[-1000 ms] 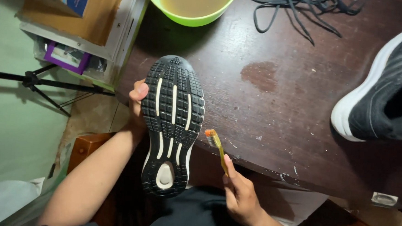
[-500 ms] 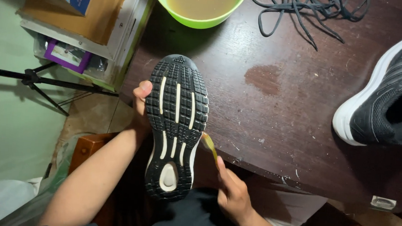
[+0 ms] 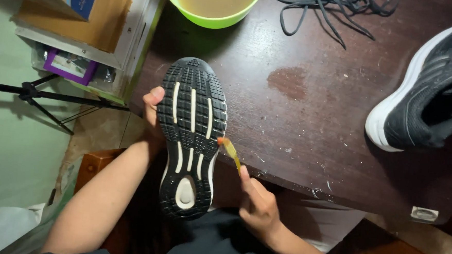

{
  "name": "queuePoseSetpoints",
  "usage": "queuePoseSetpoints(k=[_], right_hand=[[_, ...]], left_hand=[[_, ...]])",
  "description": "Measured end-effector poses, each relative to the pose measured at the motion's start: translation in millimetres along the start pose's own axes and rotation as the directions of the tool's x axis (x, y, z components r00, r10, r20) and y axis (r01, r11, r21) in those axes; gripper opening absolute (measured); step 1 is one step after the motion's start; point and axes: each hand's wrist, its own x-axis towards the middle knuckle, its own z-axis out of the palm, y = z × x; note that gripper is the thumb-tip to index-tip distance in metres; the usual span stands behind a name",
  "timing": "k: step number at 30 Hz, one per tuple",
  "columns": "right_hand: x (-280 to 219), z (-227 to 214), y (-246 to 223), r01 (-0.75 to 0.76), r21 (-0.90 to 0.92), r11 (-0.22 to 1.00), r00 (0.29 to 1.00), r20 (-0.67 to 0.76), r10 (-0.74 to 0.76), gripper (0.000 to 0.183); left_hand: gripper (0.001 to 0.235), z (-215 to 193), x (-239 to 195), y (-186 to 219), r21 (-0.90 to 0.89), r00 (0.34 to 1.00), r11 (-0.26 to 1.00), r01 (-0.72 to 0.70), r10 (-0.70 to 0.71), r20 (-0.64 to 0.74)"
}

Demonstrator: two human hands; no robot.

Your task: The person cleans the sole of a black and white sneaker using a yellow toothbrush. They hold the shoe on their lap and scrub the tread pattern, dipping the brush into a green bowl of water on the table to wet it before continuing to scrub the shoe's bottom.

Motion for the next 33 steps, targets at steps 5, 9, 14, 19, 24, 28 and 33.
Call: queuePoseSetpoints(k=[5, 9, 14, 19, 24, 28, 33], right_hand=[[-24, 0, 6, -0.104, -0.037, 0.994, 0.993, 0.046, 0.106, 0.074], [-18, -11, -2, -0.115, -0.008, 0.993, 0.991, -0.063, 0.114, 0.052], [15, -36, -13, -0.295, 0.480, 0.826, 0.931, -0.050, 0.362, 0.095], [9, -34, -20, -0.173, 0.669, 0.723, 0.957, -0.060, 0.285, 0.106], [-24, -31, -9, -0.129, 0.608, 0.783, 0.972, -0.078, 0.221, 0.084], [-56, -70, 2, 0.084, 0.278, 0.957, 0.990, -0.131, -0.049, 0.059], [-55, -114, -46, -0.113, -0.230, 0.967, 0.994, -0.037, 0.107, 0.047]], left_hand=[[0.031, 14, -2, 5, -0.080, 0.995, 0.996, 0.048, -0.055, -0.081], [0.036, 58, -1, -15, 0.108, 0.941, 0.994, -0.003, 0.039, -0.337], [0.049, 61, -5, -62, 0.343, 0.883, 0.938, 0.041, 0.127, -0.452], [0.055, 60, -32, -113, 0.226, 0.847, 0.940, 0.254, -0.104, -0.521], [0.058, 30, -45, -122, 0.093, 0.885, 0.969, 0.231, -0.170, -0.434], [0.044, 30, -48, -119, 0.130, 0.927, 0.965, 0.229, -0.176, -0.331], [0.044, 21, -48, -122, 0.108, 0.891, 0.960, 0.260, -0.195, -0.410]])
